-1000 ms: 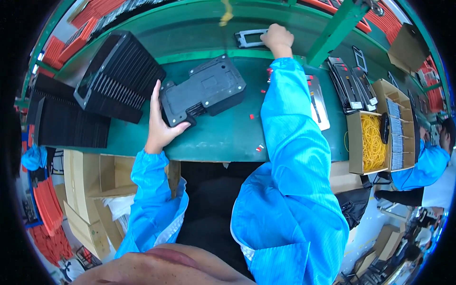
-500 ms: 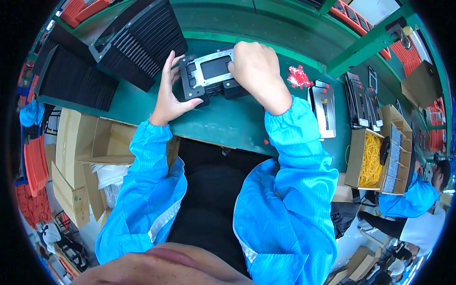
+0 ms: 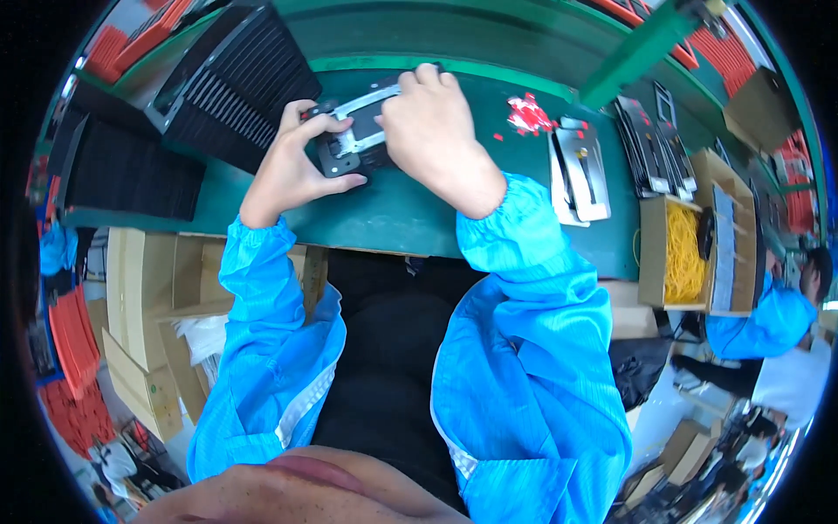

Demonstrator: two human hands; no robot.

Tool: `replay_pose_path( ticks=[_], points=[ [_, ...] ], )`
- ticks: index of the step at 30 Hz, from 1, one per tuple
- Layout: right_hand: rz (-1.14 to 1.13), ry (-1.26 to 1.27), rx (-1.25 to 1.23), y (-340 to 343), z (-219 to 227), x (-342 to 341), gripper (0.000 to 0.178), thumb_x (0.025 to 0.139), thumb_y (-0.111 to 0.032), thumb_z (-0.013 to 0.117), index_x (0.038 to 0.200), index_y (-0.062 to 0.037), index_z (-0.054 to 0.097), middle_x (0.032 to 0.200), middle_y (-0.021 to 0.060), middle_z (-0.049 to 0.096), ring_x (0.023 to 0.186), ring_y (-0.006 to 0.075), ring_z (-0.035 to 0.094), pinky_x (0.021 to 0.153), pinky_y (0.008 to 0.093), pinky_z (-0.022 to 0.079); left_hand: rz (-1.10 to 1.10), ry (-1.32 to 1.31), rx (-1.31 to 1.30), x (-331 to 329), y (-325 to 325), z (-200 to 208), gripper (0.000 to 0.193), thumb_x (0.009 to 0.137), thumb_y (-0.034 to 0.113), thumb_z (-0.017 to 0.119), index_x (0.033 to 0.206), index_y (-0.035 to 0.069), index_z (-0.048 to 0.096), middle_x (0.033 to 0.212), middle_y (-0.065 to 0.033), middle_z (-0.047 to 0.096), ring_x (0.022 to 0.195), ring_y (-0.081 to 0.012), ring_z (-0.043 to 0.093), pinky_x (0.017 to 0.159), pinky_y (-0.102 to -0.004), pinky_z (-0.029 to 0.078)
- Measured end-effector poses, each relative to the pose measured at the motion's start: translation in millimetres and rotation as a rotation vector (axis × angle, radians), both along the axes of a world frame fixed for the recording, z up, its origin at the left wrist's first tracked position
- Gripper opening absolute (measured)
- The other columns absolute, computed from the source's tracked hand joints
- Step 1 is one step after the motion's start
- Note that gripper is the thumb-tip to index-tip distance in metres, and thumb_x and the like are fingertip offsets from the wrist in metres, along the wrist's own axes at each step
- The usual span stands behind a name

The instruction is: Assembling electronic components, likely mobile device casings, and placing them into a storage rack.

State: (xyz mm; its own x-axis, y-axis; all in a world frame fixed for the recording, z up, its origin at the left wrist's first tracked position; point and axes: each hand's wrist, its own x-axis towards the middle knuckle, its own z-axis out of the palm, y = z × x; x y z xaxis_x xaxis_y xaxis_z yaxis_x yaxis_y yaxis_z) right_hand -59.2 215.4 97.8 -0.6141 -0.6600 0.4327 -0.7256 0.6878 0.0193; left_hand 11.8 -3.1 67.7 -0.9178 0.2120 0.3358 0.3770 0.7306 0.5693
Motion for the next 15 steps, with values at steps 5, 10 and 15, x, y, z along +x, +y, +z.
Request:
replay_pose_path(
  ticks=[5, 10, 15],
  points=[
    [-0.108, -0.058, -0.290, 68, -14, 7, 0.032, 0.090, -0.025, 0.075, 0.103, 0.0046, 0.075, 0.111, 0.0216, 0.068, 0.106, 0.0374, 0.062, 0.093, 0.0441, 0.050, 0.128, 0.266, -0.124, 22, 7, -12, 0.085, 0.068, 0.022, 0.095, 0.143, 0.008, 0.057, 0.146, -0.0228, 0.046, 0.134, -0.0390, 0.050, 0.111, -0.0444, 0.044],
    [-0.816, 0.021, -0.243, 189, -76, 37, 0.036, 0.089, -0.019, 0.076, 0.121, -0.0049, 0.072, 0.125, 0.0222, 0.068, 0.119, 0.0436, 0.063, 0.103, 0.0484, 0.048, 0.234, 0.125, 0.970, 97, 37, -72, 0.068, 0.090, 0.007, 0.070, 0.151, -0.002, 0.040, 0.139, -0.0183, 0.051, 0.116, -0.0310, 0.062, 0.104, -0.0446, 0.049],
    [-0.687, 0.054, -0.248, 203, -93, 69, 0.036, 0.089, -0.016, 0.075, 0.121, -0.0021, 0.072, 0.117, 0.0224, 0.072, 0.116, 0.0441, 0.065, 0.101, 0.0472, 0.051, -0.007, 0.040, 0.889, 126, 62, -89, 0.050, 0.100, 0.010, 0.060, 0.145, -0.003, 0.043, 0.131, -0.0188, 0.054, 0.101, -0.0279, 0.068, 0.096, -0.0431, 0.055]
  ],
)
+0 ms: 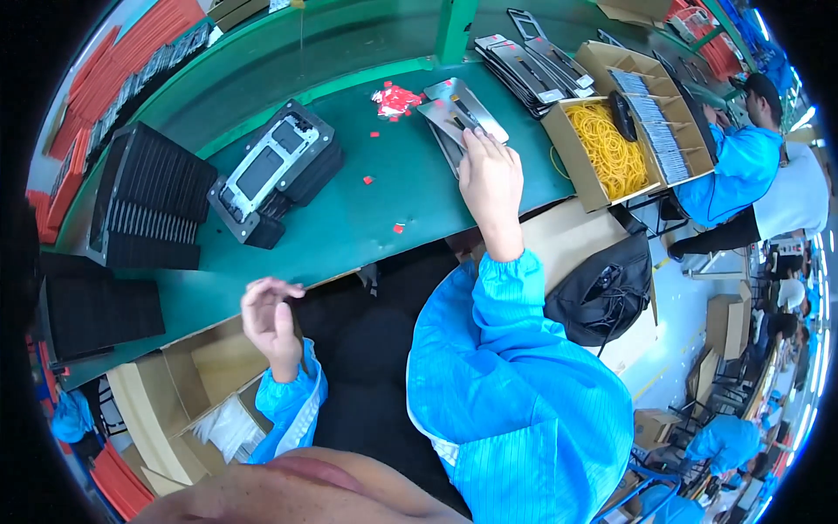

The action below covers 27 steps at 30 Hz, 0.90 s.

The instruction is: Assembling electronic components, likely mobile device casings, and placing them into a storage rack.

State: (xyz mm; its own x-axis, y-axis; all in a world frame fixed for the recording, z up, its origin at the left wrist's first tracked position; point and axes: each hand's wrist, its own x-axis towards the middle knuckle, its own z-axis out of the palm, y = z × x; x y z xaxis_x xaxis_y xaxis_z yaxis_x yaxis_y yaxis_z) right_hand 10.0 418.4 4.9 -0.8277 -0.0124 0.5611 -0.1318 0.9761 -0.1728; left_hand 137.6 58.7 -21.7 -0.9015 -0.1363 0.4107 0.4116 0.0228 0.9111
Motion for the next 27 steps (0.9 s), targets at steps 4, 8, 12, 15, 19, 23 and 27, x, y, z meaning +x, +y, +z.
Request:
replay_pose_path(
  ticks=[4, 8, 12, 15, 19, 23, 27],
  points=[
    [0.011, -0.028, -0.436, -40, 19, 23, 0.037, 0.087, -0.008, 0.072, 0.123, -0.0021, 0.070, 0.120, 0.0179, 0.072, 0.117, 0.0366, 0.067, 0.103, 0.0413, 0.049, -0.377, -0.132, -0.027, -17, 34, 32, 0.055, 0.103, 0.026, 0.058, 0.146, -0.003, 0.041, 0.137, -0.0191, 0.051, 0.113, -0.0300, 0.066, 0.101, -0.0456, 0.053],
    [0.962, -0.058, -0.725, -94, 55, 55, 0.032, 0.096, -0.012, 0.064, 0.122, 0.0061, 0.069, 0.123, 0.0240, 0.071, 0.119, 0.0339, 0.066, 0.101, 0.0405, 0.052, -0.337, -0.062, 0.150, -38, 83, 43, 0.082, 0.101, 0.046, 0.060, 0.159, 0.001, 0.023, 0.152, -0.0199, 0.037, 0.132, -0.0329, 0.053, 0.106, -0.0463, 0.048],
    [1.028, -0.277, -0.879, -121, 59, 65, 0.037, 0.100, -0.018, 0.064, 0.126, 0.0073, 0.066, 0.124, 0.0210, 0.067, 0.118, 0.0318, 0.064, 0.101, 0.0383, 0.050, -0.355, -0.022, 0.177, -38, 77, 38, 0.092, 0.098, 0.050, 0.064, 0.163, 0.003, 0.019, 0.157, -0.0213, 0.031, 0.135, -0.0336, 0.048, 0.107, -0.0467, 0.046],
    [0.917, -0.254, -1.247, -143, 61, 70, 0.034, 0.101, -0.023, 0.065, 0.120, 0.0059, 0.066, 0.120, 0.0156, 0.064, 0.111, 0.0257, 0.062, 0.098, 0.0355, 0.049, -0.302, -0.003, -0.033, -34, 69, 29, 0.092, 0.097, 0.051, 0.065, 0.163, 0.004, 0.022, 0.156, -0.0226, 0.033, 0.133, -0.0352, 0.049, 0.106, -0.0468, 0.046],
    [0.915, -0.340, -1.575, -141, 56, 65, 0.029, 0.101, -0.027, 0.067, 0.107, 0.0008, 0.064, 0.114, 0.0085, 0.056, 0.102, 0.0176, 0.056, 0.092, 0.0319, 0.047, -0.188, 0.146, -0.483, -30, 60, 21, 0.089, 0.096, 0.052, 0.065, 0.162, 0.004, 0.029, 0.150, -0.0248, 0.037, 0.127, -0.0376, 0.052, 0.101, -0.0451, 0.049],
    [1.077, -0.450, -1.554, -133, 60, 62, 0.027, 0.101, -0.028, 0.069, 0.094, -0.0037, 0.059, 0.105, 0.0056, 0.055, 0.095, 0.0131, 0.053, 0.084, 0.0281, 0.044, -0.176, 0.189, -0.512, -24, 58, 21, 0.088, 0.096, 0.055, 0.064, 0.160, 0.004, 0.033, 0.145, -0.0258, 0.042, 0.120, -0.0379, 0.057, 0.091, -0.0430, 0.053],
    [1.243, -0.496, -1.220, -111, 72, 23, 0.027, 0.100, -0.026, 0.070, 0.089, -0.0053, 0.058, 0.093, 0.0037, 0.057, 0.087, 0.0103, 0.052, 0.077, 0.0249, 0.043, -0.331, -0.037, -0.136, -25, 48, 22, 0.090, 0.098, 0.064, 0.055, 0.162, 0.005, 0.029, 0.143, -0.0247, 0.046, 0.112, -0.0358, 0.062, 0.078, -0.0399, 0.057]
  ],
)
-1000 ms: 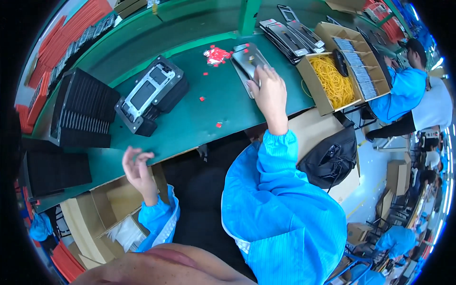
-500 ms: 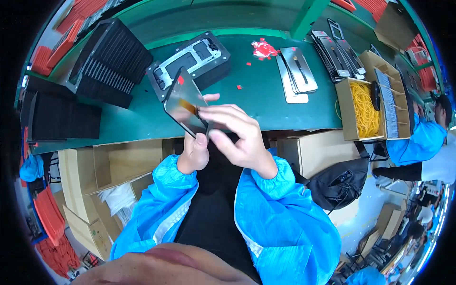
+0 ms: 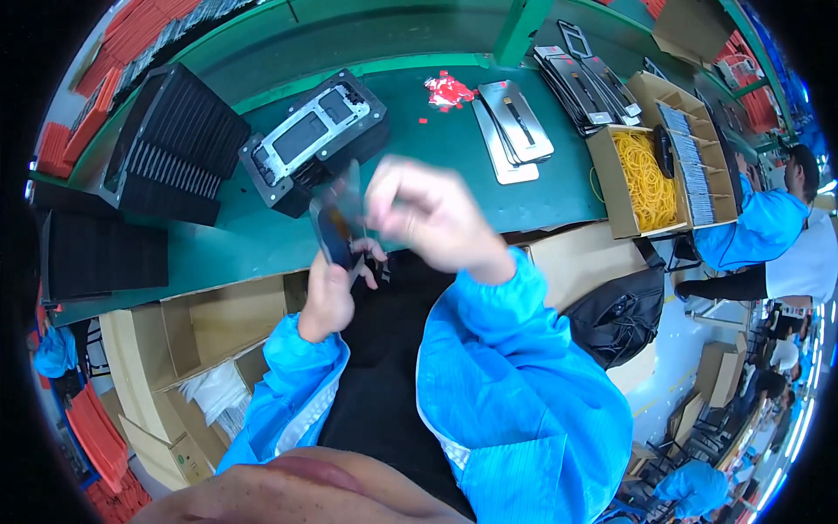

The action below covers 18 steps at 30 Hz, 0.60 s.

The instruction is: Assembling electronic components, likely mobile device casings, and placing them into a storage rack.

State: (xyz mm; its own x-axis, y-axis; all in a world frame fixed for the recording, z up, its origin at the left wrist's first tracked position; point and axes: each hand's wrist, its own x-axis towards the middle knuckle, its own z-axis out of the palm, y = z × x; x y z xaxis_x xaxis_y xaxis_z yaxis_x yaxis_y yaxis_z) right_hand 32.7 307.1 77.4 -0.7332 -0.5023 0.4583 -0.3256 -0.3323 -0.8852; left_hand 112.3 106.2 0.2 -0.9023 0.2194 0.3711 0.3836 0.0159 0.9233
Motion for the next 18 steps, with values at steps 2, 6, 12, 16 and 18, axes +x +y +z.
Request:
replay_pose_path(
  ticks=[2, 6, 12, 16, 18],
  points=[
    [-0.369, -0.039, 0.175, 10, 11, -42, 0.026, 0.097, -0.026, 0.072, 0.087, -0.0042, 0.062, 0.086, 0.0016, 0.060, 0.080, 0.0118, 0.055, 0.073, 0.0257, 0.045, -0.154, -0.341, 0.382, -1, -9, 10, 0.090, 0.101, 0.070, 0.043, 0.163, 0.007, 0.026, 0.143, -0.0245, 0.048, 0.107, -0.0352, 0.065, 0.071, -0.0393, 0.060],
    [-0.722, 0.080, 0.879, 58, -31, -157, 0.020, 0.095, -0.023, 0.075, 0.093, -0.0033, 0.071, 0.078, -0.0020, 0.062, 0.072, 0.0084, 0.058, 0.064, 0.0265, 0.046, -0.174, -0.399, 0.570, -13, -11, 28, 0.089, 0.103, 0.073, 0.020, 0.162, 0.007, 0.026, 0.144, -0.0238, 0.050, 0.101, -0.0346, 0.068, 0.063, -0.0368, 0.061],
    [-0.721, 0.625, 0.666, 23, -34, -142, 0.023, 0.096, -0.024, 0.075, 0.101, -0.0023, 0.073, 0.078, -0.0008, 0.064, 0.065, 0.0072, 0.060, 0.058, 0.0250, 0.046, 0.008, -0.455, 0.755, -10, -18, 57, 0.084, 0.106, 0.067, 0.011, 0.159, 0.006, 0.031, 0.149, -0.0246, 0.050, 0.101, -0.0358, 0.070, 0.060, -0.0391, 0.062],
    [0.179, -0.129, 0.225, -23, 35, -66, 0.025, 0.099, -0.024, 0.072, 0.111, -0.0013, 0.073, 0.079, -0.0001, 0.065, 0.058, 0.0062, 0.058, 0.053, 0.0212, 0.045, -0.102, -0.446, 0.784, -27, -28, 56, 0.080, 0.107, 0.064, 0.012, 0.159, 0.006, 0.031, 0.150, -0.0241, 0.050, 0.103, -0.0353, 0.070, 0.061, -0.0393, 0.063],
    [0.399, -0.153, 0.342, -30, 41, -73, 0.026, 0.100, -0.023, 0.071, 0.114, -0.0015, 0.072, 0.078, -0.0003, 0.064, 0.058, 0.0061, 0.057, 0.053, 0.0206, 0.045, -0.258, -0.385, 0.792, -32, -33, 57, 0.078, 0.108, 0.061, 0.013, 0.161, 0.007, 0.029, 0.149, -0.0235, 0.051, 0.103, -0.0345, 0.070, 0.063, -0.0394, 0.064]
  ],
)
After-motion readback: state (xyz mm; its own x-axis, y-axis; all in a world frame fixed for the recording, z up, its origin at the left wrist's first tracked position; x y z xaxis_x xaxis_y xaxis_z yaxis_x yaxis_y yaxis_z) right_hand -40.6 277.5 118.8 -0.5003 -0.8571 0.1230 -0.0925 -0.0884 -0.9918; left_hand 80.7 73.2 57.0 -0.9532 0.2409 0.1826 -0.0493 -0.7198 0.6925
